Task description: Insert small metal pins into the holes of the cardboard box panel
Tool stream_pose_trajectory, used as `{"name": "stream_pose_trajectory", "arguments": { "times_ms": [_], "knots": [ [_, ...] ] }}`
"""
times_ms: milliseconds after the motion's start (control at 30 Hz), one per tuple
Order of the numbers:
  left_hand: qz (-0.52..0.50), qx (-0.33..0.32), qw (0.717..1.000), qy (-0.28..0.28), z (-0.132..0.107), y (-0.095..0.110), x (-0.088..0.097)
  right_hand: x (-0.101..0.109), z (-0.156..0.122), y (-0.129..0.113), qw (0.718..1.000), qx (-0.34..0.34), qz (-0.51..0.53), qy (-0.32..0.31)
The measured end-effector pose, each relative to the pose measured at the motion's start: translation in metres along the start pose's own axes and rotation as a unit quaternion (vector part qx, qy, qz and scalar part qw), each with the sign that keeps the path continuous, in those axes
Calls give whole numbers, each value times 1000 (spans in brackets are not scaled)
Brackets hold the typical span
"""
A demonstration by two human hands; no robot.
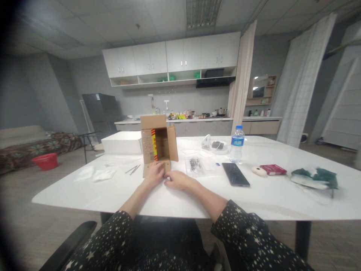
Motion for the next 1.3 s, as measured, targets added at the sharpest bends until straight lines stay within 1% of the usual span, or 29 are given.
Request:
{"name": "stream_pose_trajectory", "arguments": {
  "times_ms": [133, 267, 333, 467, 533, 633, 867, 1000, 1100, 1200, 1300],
  "knots": [
    [-52, 28, 998, 18, 3, -1, 1, 1, 0, -1, 1000, -4, -2, -3],
    [-80, 32, 996, 31, 3, -1, 4, 1, 1, -1, 1000, -9, -4, -3],
    [-54, 28, 998, 31, 2, 1, 6, 1, 1, 0, 1000, -7, -6, -3],
    [59, 27, 997, 28, 0, 6, 9, 0, 0, 0, 1000, -5, -7, -3],
    [91, 29, 995, 24, -1, 9, 10, 0, 0, 0, 1000, -7, -8, -3],
    [99, 30, 994, 18, -2, 12, 12, 1, 0, -1, 1000, -8, -7, -3],
    [84, 48, 995, 22, 1, 14, 13, 4, -1, -6, 1000, -12, -5, -5],
    [114, 47, 992, 19, 6, 15, 13, 3, -1, -5, 1000, -8, -6, -2],
    [137, 28, 990, 19, 8, 16, 14, 4, -1, -4, 1000, -11, -8, -2],
    [128, 11, 991, 40, 8, 17, 16, 5, -1, -6, 1000, -11, -11, -3],
    [71, 5, 993, 95, 9, 17, 18, 6, -2, -7, 1000, -15, -14, -7]
  ]
}}
Point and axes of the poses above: each hand's wrist, its own z-axis towards the middle knuckle, its own x-axis out of the back of the hand, y = z × x, the point moved 1 cm from there along z, towards the middle knuckle, and after that the axes turned 3 degrees about -z, right-handed, at the moved point
